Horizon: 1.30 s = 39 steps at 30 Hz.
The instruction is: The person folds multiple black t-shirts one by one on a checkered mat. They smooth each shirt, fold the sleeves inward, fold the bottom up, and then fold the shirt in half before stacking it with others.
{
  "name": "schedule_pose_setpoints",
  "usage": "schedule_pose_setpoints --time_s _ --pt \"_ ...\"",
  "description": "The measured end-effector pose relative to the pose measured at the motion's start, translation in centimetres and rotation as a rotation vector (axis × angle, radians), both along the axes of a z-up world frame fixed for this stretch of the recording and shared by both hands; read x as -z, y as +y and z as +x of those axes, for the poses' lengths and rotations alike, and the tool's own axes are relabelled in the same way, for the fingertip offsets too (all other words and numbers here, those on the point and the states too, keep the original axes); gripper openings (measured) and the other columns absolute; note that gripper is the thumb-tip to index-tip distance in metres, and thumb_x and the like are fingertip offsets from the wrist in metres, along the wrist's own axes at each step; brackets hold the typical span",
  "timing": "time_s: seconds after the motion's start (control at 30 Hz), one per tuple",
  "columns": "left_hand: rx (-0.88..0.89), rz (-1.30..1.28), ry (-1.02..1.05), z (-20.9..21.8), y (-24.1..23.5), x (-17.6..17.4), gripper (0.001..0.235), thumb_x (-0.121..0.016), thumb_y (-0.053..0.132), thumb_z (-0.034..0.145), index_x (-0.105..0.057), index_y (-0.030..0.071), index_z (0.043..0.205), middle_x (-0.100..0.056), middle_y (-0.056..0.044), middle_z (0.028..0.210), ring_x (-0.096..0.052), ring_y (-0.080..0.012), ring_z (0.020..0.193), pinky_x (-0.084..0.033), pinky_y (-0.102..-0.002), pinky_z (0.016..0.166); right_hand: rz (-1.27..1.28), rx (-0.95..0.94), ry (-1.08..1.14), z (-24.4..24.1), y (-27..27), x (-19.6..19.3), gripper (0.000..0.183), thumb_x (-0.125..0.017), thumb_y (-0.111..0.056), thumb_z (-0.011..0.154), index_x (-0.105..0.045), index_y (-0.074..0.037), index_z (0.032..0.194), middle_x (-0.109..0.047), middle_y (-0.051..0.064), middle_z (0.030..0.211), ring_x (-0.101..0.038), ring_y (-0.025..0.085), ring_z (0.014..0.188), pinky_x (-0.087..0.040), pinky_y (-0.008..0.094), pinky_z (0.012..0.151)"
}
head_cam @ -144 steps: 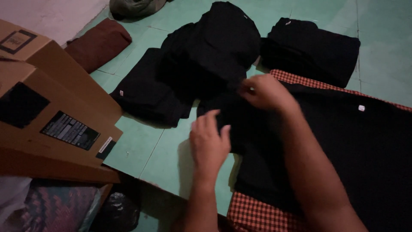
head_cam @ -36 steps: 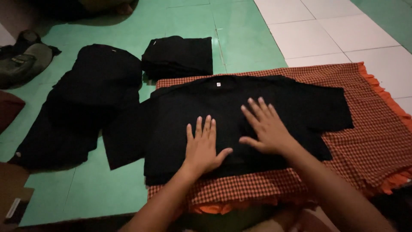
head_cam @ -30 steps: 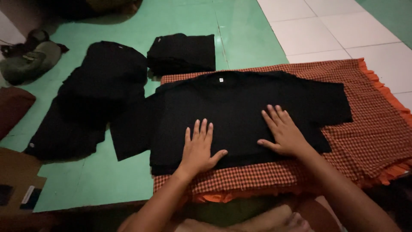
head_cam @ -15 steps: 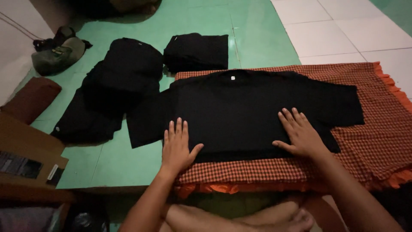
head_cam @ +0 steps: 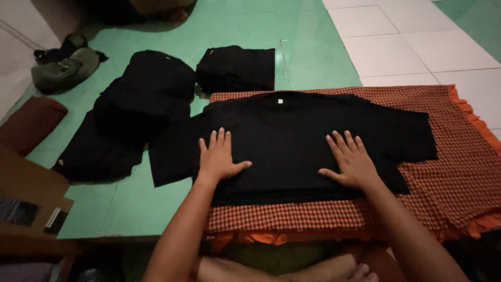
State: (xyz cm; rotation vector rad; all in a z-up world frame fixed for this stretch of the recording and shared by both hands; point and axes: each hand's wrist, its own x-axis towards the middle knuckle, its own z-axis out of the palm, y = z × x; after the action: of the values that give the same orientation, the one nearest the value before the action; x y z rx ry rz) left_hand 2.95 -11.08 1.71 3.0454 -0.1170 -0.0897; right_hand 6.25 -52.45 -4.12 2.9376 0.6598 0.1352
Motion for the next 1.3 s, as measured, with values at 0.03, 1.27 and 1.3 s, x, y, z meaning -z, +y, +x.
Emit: schedule_pose_setpoints --time_s 0.03,1.27,1.3 --pt "0.008 0.003 -0.003 0.2 -0.5 -1.0 0.120 -0.055 0.087 0.078 -0.029 0.003 0.160 -0.024 -0.021 0.168 -0.020 -0.0391 0.157 -0.011 -0.068 0.122 0.003 0.008 -0.003 0.2 0.1 -0.2 0.111 -0.043 -0.089 0.084 -0.020 -0.020 0.167 -0.026 0.012 0.170 -0.021 0.041 0.156 -0.015 0.057 0.127" --pt "0.106 -0.179 -0.278 -6.0 -5.9 1.9 0.099 -0.049 0.072 0.091 -0.035 -0.001 0.157 -0.033 -0.027 0.162 -0.024 -0.0467 0.152 -0.015 -0.069 0.119 0.051 0.061 -0.090 -2.4 -0.8 -0.3 0.102 -0.045 -0.080 0.088 -0.028 -0.017 0.166 -0.033 0.019 0.167 -0.027 0.045 0.154 -0.021 0.062 0.123" --pt "0.046 -0.146 -0.363 -6.5 -4.9 1.4 0.098 -0.054 0.070 0.091 -0.038 -0.004 0.154 -0.037 -0.030 0.159 -0.028 -0.0489 0.150 -0.020 -0.068 0.118 0.076 0.079 -0.097 -2.3 -1.9 0.6 0.102 -0.046 -0.078 0.089 -0.029 -0.012 0.165 -0.033 0.021 0.167 -0.028 0.045 0.154 -0.021 0.061 0.124"
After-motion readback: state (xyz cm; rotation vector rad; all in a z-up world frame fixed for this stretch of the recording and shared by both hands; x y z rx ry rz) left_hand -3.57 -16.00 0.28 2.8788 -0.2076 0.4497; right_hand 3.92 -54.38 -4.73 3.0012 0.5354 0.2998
